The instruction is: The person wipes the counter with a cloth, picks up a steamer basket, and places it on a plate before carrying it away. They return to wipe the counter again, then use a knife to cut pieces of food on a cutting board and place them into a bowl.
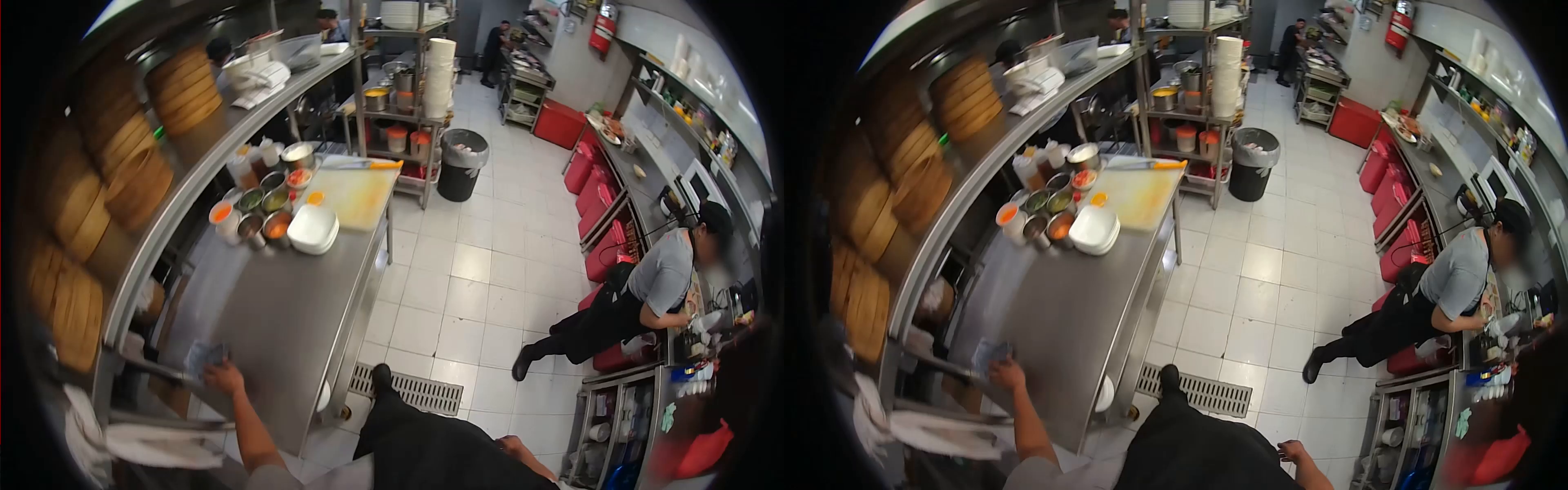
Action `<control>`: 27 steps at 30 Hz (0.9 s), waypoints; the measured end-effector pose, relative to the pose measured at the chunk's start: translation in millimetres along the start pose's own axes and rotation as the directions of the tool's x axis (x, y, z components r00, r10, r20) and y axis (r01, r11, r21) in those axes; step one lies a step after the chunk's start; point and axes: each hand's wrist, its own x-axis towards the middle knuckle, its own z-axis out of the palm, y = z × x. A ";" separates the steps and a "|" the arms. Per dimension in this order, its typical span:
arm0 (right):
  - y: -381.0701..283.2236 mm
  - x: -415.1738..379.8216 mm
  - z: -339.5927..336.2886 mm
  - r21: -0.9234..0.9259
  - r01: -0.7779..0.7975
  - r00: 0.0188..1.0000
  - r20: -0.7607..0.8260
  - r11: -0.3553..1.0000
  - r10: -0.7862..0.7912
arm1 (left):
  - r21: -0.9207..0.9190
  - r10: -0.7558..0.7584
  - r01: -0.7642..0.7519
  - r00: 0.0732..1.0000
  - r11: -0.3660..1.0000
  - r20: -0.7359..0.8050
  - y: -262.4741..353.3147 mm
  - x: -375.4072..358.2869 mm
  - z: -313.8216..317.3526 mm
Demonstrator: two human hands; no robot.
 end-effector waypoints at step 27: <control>-486.3 293.9 -29.7 -0.549 0.577 0.814 0.449 0.605 -0.369 | -0.383 0.790 -0.727 0.614 0.569 0.008 254.2 -147.0 2.7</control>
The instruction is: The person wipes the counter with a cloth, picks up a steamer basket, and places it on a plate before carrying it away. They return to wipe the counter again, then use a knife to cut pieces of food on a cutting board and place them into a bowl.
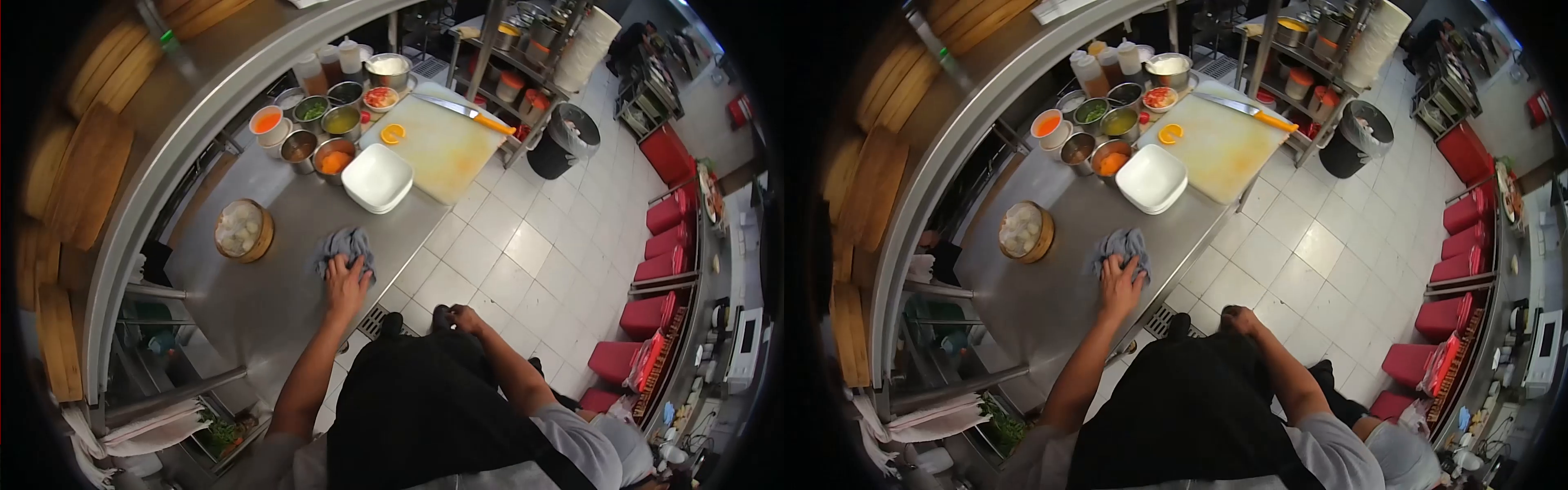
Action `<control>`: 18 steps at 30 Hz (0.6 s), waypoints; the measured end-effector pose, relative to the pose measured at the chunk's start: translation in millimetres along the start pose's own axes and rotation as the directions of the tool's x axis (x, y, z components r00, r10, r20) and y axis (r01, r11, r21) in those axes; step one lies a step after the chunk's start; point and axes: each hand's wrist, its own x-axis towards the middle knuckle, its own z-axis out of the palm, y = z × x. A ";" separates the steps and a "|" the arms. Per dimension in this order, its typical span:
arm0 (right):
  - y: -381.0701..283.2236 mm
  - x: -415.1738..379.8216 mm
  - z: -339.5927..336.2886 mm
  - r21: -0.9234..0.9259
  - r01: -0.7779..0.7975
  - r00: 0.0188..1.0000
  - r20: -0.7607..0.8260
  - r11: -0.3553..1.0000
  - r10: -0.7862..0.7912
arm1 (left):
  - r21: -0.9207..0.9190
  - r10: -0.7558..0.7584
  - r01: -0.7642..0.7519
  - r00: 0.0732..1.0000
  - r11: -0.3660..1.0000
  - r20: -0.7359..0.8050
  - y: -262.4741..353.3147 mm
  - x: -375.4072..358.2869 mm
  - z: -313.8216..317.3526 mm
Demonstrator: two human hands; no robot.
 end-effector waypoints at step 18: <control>-16.3 39.0 -11.4 0.670 -0.113 0.993 0.048 0.734 0.108 | 0.296 -0.387 0.350 0.919 0.889 0.076 -47.8 -69.5 -41.4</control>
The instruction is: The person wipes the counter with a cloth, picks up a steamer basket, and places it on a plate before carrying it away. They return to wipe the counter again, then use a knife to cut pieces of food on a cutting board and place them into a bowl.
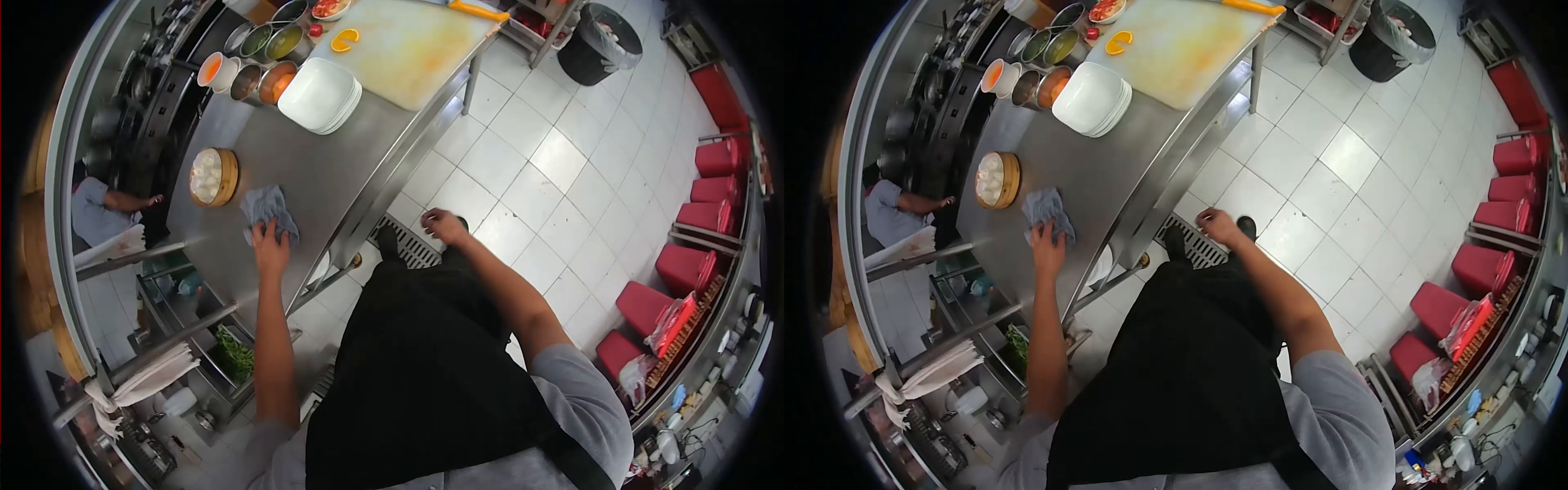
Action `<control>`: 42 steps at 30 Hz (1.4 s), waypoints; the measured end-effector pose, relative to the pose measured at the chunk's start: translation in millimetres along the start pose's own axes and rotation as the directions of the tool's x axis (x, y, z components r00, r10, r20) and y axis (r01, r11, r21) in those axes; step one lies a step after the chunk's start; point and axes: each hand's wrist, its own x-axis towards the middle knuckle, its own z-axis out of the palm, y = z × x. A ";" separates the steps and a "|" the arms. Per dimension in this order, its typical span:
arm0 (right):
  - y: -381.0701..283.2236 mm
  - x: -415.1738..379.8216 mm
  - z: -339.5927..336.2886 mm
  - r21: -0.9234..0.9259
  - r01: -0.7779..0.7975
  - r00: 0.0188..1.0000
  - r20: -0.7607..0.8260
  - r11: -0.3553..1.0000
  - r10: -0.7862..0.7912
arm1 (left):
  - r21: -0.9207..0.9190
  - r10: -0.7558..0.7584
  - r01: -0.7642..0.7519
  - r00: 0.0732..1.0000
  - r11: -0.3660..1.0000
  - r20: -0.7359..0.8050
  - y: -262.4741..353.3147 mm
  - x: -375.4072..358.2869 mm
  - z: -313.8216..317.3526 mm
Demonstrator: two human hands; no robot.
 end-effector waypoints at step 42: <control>21.8 142.0 386.7 -0.545 0.423 0.903 0.316 0.724 -0.290 | -0.823 -0.551 0.537 0.750 0.184 0.365 -258.5 108.0 -17.7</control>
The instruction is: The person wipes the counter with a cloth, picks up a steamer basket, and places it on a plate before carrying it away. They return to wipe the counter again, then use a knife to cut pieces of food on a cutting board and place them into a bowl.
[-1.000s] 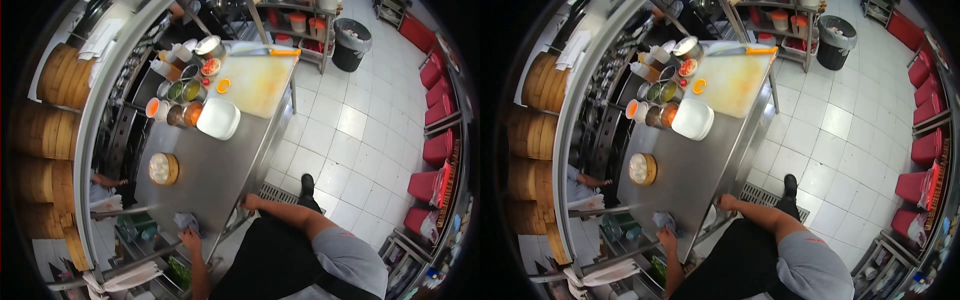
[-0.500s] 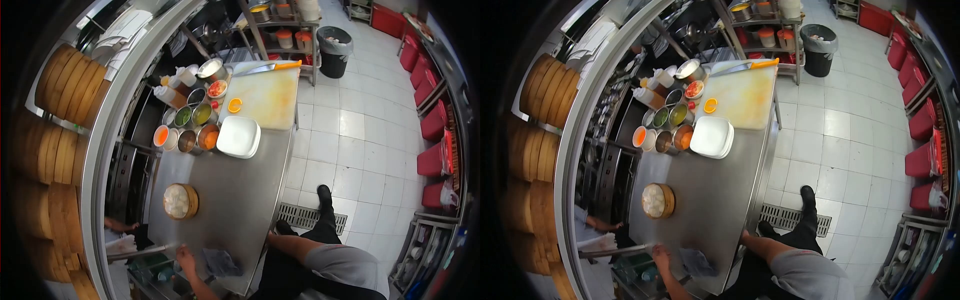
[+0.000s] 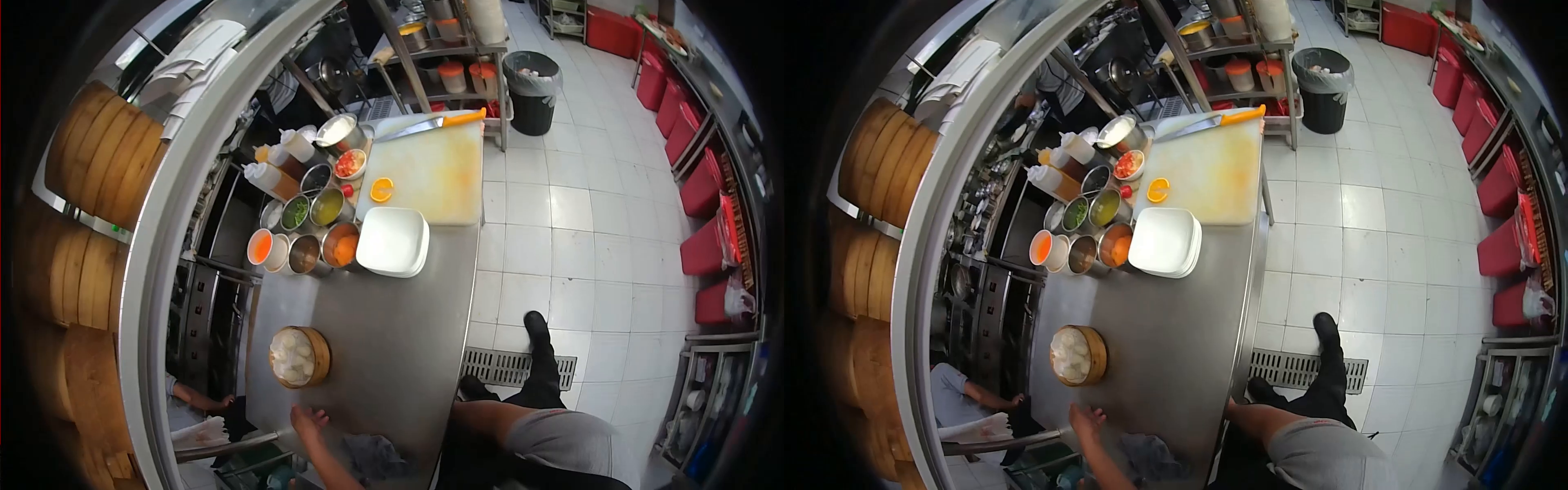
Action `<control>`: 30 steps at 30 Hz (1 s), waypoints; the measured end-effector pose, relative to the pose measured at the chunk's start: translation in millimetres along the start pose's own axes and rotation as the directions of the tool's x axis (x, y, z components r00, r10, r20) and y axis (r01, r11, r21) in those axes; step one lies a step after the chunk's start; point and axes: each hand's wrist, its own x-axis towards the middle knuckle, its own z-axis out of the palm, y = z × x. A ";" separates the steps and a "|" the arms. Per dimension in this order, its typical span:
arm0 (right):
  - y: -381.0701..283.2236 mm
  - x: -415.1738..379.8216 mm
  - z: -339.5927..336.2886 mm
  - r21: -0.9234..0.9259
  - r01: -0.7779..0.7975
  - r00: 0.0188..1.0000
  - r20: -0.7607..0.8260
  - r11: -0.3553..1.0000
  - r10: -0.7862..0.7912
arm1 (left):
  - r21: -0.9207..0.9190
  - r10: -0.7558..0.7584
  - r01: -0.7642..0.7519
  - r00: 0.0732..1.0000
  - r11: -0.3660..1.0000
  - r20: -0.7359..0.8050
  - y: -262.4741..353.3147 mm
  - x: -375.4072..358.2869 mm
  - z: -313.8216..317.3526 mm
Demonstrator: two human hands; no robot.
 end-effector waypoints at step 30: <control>30.1 -157.2 -171.3 0.434 -0.289 0.860 -0.273 0.853 0.431 | 0.010 0.019 -0.022 0.963 1.000 0.269 50.0 1.4 65.4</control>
